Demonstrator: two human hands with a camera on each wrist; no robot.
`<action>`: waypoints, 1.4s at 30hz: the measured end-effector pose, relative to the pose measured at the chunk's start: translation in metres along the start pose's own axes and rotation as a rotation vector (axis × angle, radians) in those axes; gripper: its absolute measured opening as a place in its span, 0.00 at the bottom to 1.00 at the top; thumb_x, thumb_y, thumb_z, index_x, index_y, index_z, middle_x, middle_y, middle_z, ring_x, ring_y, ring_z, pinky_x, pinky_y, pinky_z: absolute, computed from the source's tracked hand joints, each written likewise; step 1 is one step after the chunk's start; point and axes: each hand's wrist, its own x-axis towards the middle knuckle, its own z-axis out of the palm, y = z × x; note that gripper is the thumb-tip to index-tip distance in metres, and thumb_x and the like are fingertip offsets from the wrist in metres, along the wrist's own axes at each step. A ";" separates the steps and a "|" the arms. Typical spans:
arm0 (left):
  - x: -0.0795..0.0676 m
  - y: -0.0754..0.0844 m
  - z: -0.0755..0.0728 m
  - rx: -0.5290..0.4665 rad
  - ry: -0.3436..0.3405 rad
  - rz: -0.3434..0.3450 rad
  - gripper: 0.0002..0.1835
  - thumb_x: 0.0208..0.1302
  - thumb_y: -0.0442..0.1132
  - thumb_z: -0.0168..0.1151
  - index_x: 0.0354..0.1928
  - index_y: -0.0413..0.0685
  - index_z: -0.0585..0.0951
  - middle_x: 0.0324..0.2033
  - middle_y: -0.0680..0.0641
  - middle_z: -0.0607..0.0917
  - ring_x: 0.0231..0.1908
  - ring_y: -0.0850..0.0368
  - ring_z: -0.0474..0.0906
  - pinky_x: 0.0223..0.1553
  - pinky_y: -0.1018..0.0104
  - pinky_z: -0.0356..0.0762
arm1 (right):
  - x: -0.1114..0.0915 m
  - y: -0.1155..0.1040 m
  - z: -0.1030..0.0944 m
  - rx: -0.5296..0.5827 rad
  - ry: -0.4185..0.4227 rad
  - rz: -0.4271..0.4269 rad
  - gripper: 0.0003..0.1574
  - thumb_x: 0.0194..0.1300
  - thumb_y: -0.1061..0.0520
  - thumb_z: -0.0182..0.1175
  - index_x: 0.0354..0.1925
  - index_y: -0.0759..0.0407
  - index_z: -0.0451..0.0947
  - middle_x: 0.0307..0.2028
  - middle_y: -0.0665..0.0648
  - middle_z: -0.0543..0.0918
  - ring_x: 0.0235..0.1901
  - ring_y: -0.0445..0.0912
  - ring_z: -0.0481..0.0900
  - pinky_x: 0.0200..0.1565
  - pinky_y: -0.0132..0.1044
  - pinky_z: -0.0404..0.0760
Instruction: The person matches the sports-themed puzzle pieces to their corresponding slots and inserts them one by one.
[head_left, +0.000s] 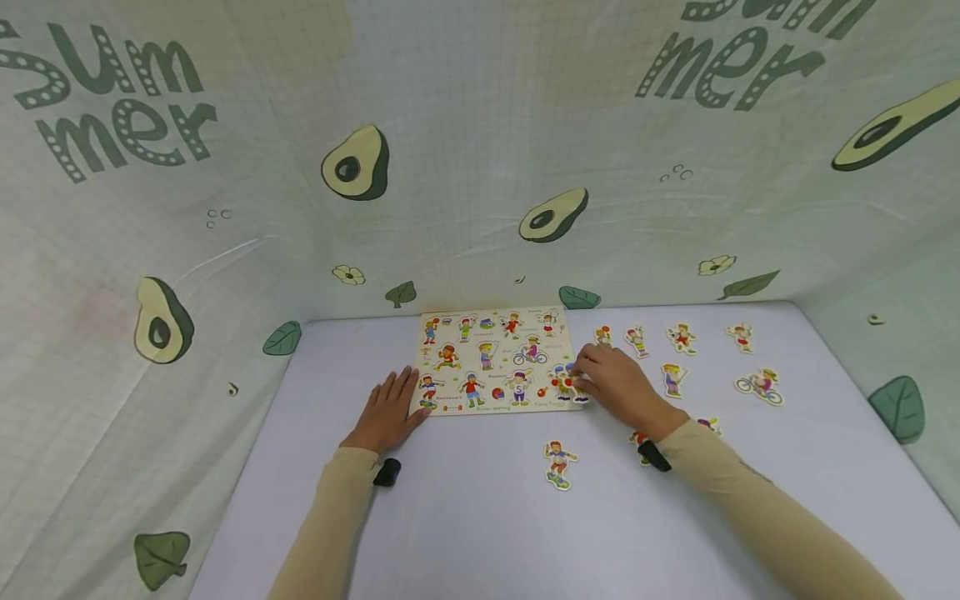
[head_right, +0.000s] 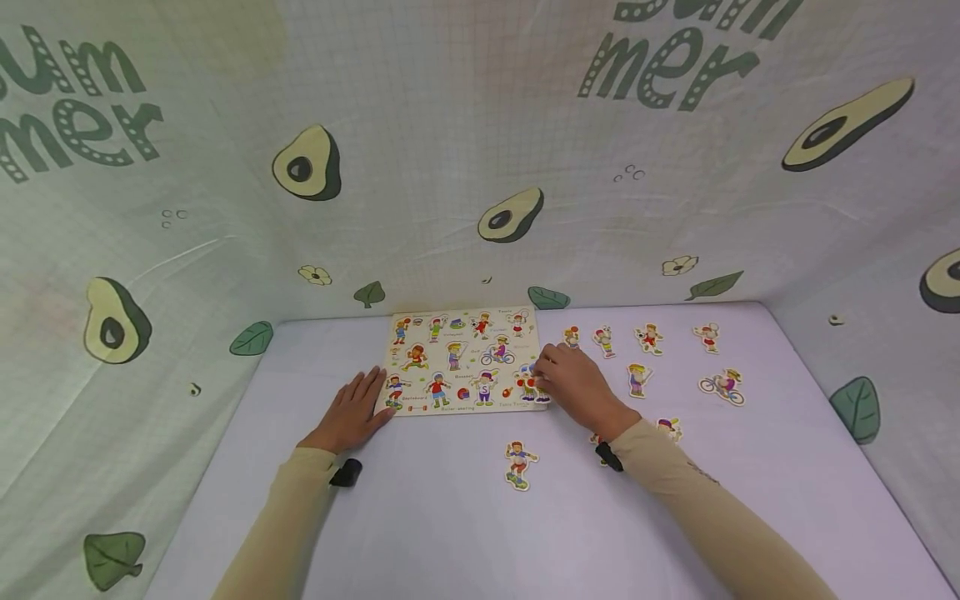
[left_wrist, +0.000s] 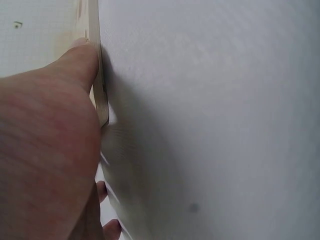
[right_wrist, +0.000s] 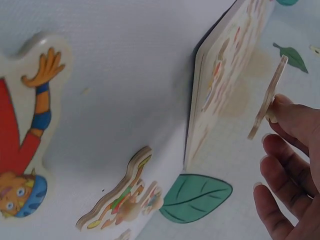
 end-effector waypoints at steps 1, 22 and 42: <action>0.001 0.000 0.000 0.000 -0.005 -0.004 0.44 0.81 0.55 0.56 0.85 0.40 0.50 0.84 0.36 0.49 0.83 0.34 0.42 0.81 0.37 0.40 | 0.001 -0.001 0.001 0.005 -0.006 0.008 0.10 0.61 0.61 0.78 0.41 0.58 0.88 0.42 0.55 0.84 0.43 0.51 0.82 0.48 0.47 0.85; 0.003 -0.001 0.004 0.003 -0.002 0.012 0.43 0.82 0.54 0.54 0.85 0.39 0.49 0.84 0.36 0.49 0.83 0.33 0.41 0.81 0.37 0.40 | 0.017 -0.004 0.023 -0.029 -0.075 0.053 0.08 0.63 0.62 0.77 0.40 0.60 0.88 0.41 0.56 0.83 0.42 0.52 0.81 0.43 0.46 0.84; -0.001 -0.002 0.004 -0.012 0.024 0.028 0.43 0.81 0.54 0.55 0.84 0.38 0.51 0.83 0.34 0.51 0.82 0.32 0.42 0.81 0.36 0.41 | 0.022 -0.006 0.036 -0.037 -0.080 0.095 0.08 0.63 0.62 0.77 0.38 0.60 0.85 0.37 0.55 0.81 0.38 0.51 0.79 0.40 0.45 0.82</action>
